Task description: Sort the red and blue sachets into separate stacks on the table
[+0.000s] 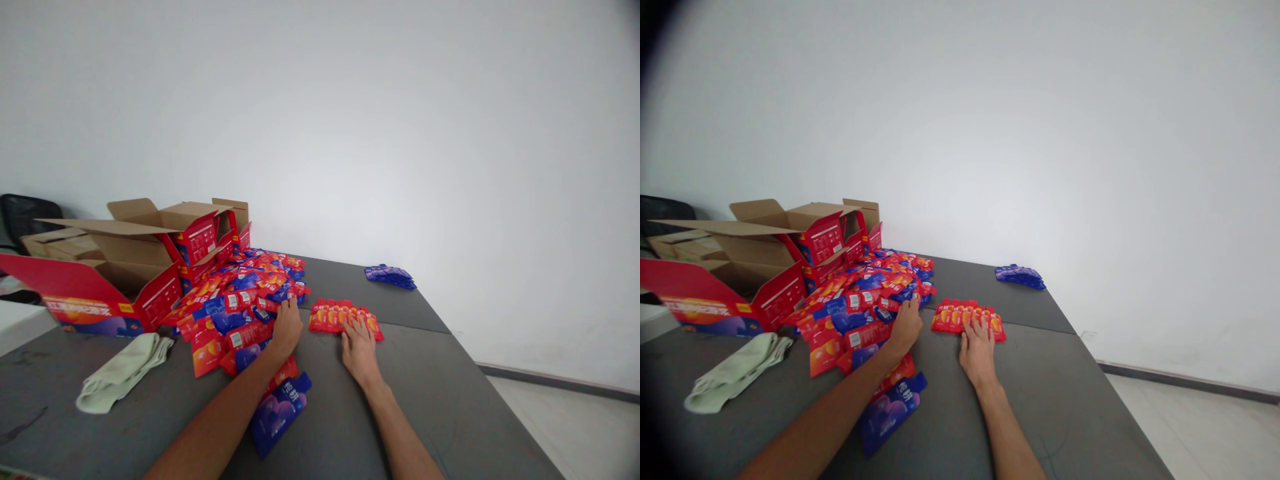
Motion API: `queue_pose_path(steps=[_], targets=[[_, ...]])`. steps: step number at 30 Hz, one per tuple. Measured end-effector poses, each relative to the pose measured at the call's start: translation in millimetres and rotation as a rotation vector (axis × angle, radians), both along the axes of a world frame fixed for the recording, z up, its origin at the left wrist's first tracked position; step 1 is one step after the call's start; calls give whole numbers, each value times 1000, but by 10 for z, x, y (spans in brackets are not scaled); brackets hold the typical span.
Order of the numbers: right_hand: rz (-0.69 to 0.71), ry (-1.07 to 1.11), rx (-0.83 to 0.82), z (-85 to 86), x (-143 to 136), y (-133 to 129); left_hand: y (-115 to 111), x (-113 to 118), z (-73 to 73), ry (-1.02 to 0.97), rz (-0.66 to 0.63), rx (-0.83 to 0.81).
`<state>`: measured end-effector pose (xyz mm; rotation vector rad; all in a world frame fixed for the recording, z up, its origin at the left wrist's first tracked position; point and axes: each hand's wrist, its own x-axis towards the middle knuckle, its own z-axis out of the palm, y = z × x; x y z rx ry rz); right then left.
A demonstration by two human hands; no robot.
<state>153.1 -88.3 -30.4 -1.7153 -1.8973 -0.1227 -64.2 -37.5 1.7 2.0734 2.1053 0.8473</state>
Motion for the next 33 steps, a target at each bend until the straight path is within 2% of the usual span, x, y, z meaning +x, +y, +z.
queue_pose_path(steps=[4, 7, 11, 14, 18, 22, 24, 30, 33], targets=[[84, 115, 70, 53, -105, -47, -68, -60, -31, -312, 11, 58], [166, 307, 83, 124, -222, -124, -146, 60, -115, -670, -57, 64], [225, 687, -96, 219, -381, -238, -276, 347, -216, -1088, -213, 33], [240, 940, -208, 269, -432, -290, -365, 480, -214, -1266, -330, -1], [283, 1152, -263, 296, -396, -322, -444, 488, -154, -1326, -384, -62], [249, 1160, -280, 289, -342, -330, -475, 456, -144, -1287, -547, -241], [249, 1152, -307, 281, -324, -330, -476, 446, -145, -1260, -605, -260], [316, 1113, -381, 272, -286, -345, -473, 376, -36, -1268, -602, -255], [366, 1066, -511, 296, -299, -384, -456, 312, 28, -1331, -509, -165]])
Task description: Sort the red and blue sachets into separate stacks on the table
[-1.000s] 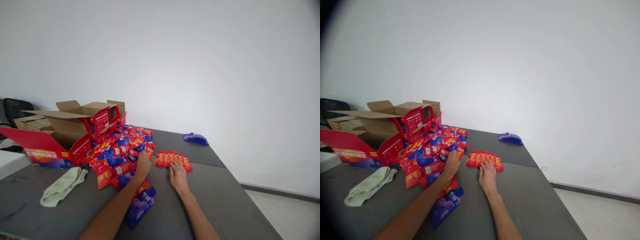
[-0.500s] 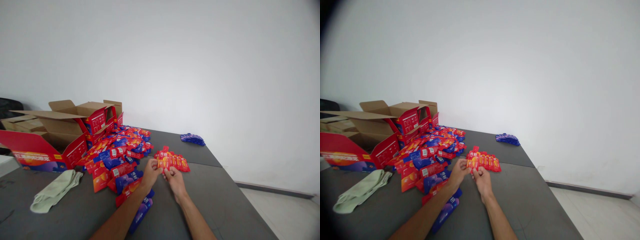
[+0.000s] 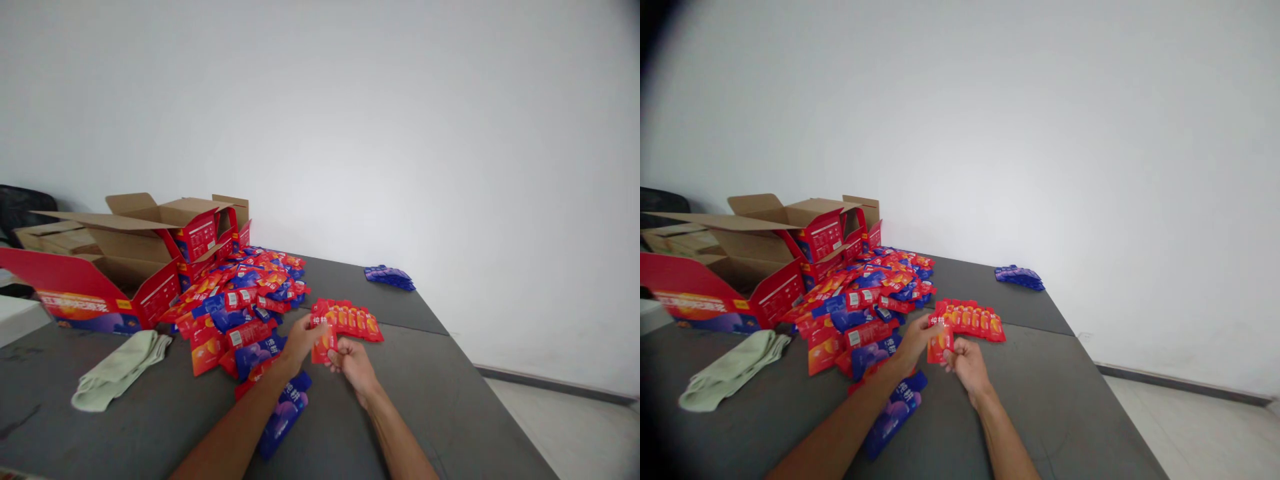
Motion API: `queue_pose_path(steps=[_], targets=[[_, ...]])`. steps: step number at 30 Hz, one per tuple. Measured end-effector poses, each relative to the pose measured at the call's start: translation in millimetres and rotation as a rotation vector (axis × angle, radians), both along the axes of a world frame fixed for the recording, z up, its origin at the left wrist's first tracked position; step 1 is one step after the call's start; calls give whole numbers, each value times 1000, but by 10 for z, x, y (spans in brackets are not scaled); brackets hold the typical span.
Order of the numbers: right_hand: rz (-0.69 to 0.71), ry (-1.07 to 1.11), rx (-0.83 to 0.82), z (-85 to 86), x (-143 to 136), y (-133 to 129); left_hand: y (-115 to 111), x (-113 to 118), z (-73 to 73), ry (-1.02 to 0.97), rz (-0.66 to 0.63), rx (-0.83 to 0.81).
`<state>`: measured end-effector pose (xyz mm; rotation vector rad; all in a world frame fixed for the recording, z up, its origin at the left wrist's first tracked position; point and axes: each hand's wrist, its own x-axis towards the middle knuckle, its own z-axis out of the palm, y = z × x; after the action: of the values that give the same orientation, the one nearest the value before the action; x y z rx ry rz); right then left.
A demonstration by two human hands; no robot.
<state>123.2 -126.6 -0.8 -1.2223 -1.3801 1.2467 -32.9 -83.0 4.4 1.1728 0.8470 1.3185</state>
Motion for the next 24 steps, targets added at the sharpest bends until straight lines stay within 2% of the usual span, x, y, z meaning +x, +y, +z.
queue_pose_path(steps=[2, 5, 10, 14, 18, 24], targets=[[88, -34, -16, 31, -25, -37, 16, -40, 14, -23, 72, -25], [183, -102, 6, 95, -79, -92, 20, -67, 9, -47, 67, -61], [94, -117, 117, 156, -151, -111, -30, 1, 27, -50, 73, -82], [25, -144, 157, 84, -121, -52, -64, 84, 61, -93, 23, -116], [3, -171, 168, 11, -58, -4, -69, 133, 68, -155, -41, -142], [30, -147, 132, 67, -16, -35, -56, 122, 74, -179, 14, -134]])
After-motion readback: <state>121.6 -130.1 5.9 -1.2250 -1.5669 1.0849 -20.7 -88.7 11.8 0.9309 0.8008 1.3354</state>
